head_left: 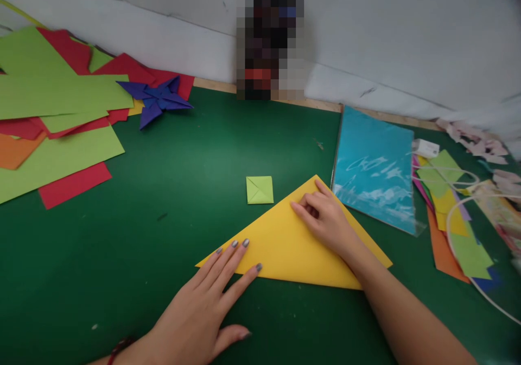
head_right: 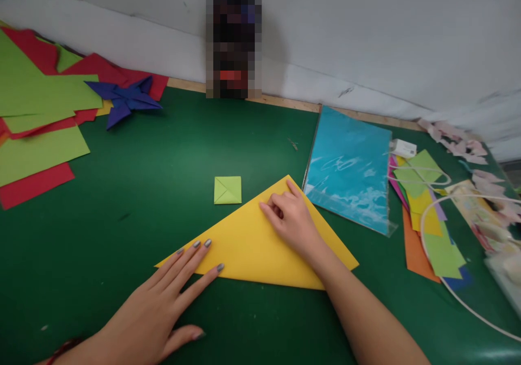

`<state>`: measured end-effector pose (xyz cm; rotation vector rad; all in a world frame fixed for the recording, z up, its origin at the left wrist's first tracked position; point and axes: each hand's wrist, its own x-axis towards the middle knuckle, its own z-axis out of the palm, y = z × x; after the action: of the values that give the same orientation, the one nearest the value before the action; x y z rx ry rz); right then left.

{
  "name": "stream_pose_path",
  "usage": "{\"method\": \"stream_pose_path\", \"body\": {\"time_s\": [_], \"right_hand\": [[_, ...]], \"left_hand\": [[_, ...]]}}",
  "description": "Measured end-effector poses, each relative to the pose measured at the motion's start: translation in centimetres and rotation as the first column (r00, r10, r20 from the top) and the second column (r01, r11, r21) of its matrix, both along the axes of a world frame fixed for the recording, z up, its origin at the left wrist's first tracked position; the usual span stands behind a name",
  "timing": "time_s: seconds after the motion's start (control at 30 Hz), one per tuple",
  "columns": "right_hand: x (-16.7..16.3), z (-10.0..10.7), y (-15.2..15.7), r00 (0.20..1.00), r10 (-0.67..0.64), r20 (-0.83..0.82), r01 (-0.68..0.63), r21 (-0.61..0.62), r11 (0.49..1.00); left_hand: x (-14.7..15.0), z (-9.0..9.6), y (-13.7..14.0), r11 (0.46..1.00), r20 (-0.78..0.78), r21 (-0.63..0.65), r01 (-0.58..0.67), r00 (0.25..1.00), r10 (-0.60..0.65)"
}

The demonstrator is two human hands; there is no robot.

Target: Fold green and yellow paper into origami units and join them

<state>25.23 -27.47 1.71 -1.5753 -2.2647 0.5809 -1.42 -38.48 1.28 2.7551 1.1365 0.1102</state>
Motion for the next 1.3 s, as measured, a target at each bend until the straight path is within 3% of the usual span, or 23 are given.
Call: {"method": "stream_pose_path", "body": {"time_s": [0.27, 0.57, 0.93, 1.3], "right_hand": [[-0.1, 0.1, 0.1, 1.0, 0.018, 0.0, -0.018, -0.003, 1.0], [-0.2, 0.2, 0.1, 1.0, 0.007, -0.008, -0.006, 0.029, 1.0], [-0.1, 0.1, 0.0, 0.998, 0.024, 0.05, -0.027, 0.064, 0.998], [-0.4, -0.2, -0.2, 0.993, 0.046, 0.105, -0.061, 0.143, 0.988]], "left_hand": [[-2.6, -0.1, -1.3, 0.994, -0.036, 0.091, -0.052, 0.998, 0.055], [-2.4, -0.2, -1.3, 0.992, -0.032, 0.109, -0.059, 0.998, 0.063], [-2.3, -0.2, -1.2, 0.993, -0.023, 0.096, -0.061, 0.998, 0.064], [-1.7, 0.1, -1.7, 0.993, 0.018, -0.01, -0.12, 0.993, 0.12]]}}
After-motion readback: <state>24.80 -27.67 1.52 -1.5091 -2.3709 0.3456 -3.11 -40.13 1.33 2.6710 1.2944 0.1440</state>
